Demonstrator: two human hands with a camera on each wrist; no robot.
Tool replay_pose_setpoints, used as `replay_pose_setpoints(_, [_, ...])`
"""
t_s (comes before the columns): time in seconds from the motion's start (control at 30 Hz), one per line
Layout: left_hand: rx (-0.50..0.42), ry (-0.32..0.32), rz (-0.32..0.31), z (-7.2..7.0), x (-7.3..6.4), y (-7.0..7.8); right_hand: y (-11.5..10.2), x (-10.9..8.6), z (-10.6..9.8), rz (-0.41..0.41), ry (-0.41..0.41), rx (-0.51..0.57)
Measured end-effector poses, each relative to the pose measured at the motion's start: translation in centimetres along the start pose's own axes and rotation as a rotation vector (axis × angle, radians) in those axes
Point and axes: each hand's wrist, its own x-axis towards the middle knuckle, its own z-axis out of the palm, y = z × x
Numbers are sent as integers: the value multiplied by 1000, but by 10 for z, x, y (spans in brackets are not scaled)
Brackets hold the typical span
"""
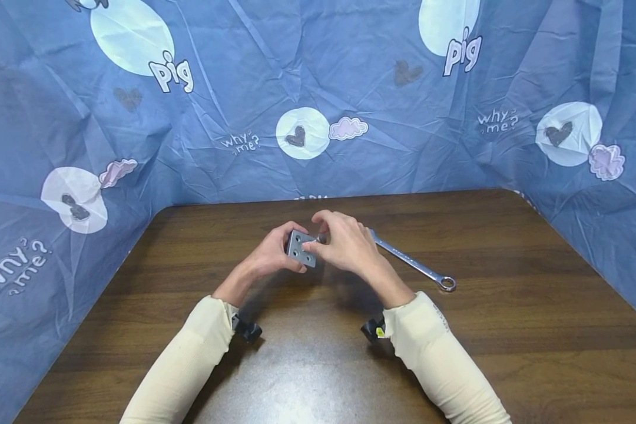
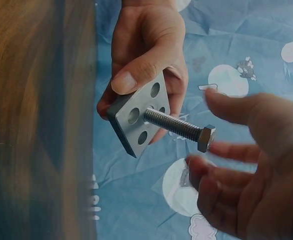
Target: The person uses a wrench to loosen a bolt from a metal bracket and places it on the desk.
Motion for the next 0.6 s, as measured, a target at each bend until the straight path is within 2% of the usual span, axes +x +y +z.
replay_pose_setpoints(0.13, [17,1,-9,0,0,0,1,0,1,126,-32,-69])
replay_pose_setpoints(0.23, [42,7,-19,0,0,0,2,1,2,170,-59,-112])
replay_pose_setpoints(0.37, [50,6,-20,0,0,0,0,1,2,174,-79,-113])
replay_pose_setpoints(0.6, [10,-17,-13,0,0,0,-1,0,0,143,-78,-89])
